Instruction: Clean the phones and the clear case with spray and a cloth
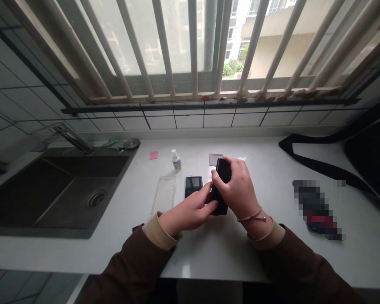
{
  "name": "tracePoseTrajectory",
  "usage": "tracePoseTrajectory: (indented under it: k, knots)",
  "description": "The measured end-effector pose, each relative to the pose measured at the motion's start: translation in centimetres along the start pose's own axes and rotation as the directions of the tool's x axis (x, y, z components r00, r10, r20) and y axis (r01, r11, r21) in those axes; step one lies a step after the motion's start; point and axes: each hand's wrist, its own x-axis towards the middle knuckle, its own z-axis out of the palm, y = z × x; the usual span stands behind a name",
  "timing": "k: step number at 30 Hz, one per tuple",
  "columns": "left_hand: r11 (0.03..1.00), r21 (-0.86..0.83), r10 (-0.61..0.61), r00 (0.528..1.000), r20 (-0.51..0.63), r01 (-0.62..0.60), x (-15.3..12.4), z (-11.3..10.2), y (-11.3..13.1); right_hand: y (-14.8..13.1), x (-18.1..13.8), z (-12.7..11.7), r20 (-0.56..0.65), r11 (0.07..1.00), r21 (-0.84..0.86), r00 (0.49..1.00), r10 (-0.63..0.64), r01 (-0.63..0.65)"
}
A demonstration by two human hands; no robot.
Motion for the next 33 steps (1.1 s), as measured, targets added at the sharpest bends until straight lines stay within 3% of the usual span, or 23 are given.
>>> tracePoseTrajectory:
  k: [4, 7, 10, 13, 17, 22, 27, 33]
  knots:
    - [0.923, -0.371, -0.108, 0.994, 0.007, 0.103, 0.2, 0.4, -0.4, 0.2, 0.2, -0.3, -0.023, 0.995, 0.098, 0.999, -0.024, 0.026]
    - [0.883, -0.455, -0.172, 0.982, -0.079, 0.118, 0.3, 0.2, -0.5, 0.9, 0.3, -0.1, 0.012, 0.937, 0.322, 0.991, 0.135, -0.132]
    - [0.890, -0.441, -0.213, 0.962, -0.173, 0.117, 0.5, -0.1, -0.7, 1.9, 0.3, 0.9, 0.210, 0.698, 0.604, 0.922, 0.327, -0.385]
    - [0.931, -0.363, -0.158, 0.947, -0.280, 0.048, 0.7, -0.5, -1.0, 2.4, 0.3, 1.8, 0.414, 0.399, 0.738, 0.833, 0.367, -0.543]
    - [0.996, -0.079, -0.065, 0.911, -0.407, 0.035, 0.6, -1.1, -1.3, 2.3, 0.4, 1.9, 0.512, 0.214, 0.762, 0.771, 0.379, -0.611]
    - [0.974, 0.210, 0.022, 0.898, -0.439, 0.079, 0.1, -1.4, -1.0, 2.2, 0.5, 1.6, 0.552, 0.159, 0.751, 0.741, 0.382, -0.641]
    - [0.956, 0.289, 0.085, 0.905, -0.418, 0.043, -0.1, -1.9, -0.9, 2.3, 0.4, 1.5, 0.570, 0.147, 0.749, 0.742, 0.353, -0.646]
    - [0.950, 0.312, 0.104, 0.913, -0.394, 0.027, -0.3, -2.3, -0.8, 2.1, 0.5, 1.2, 0.617, 0.100, 0.716, 0.693, 0.374, -0.691]
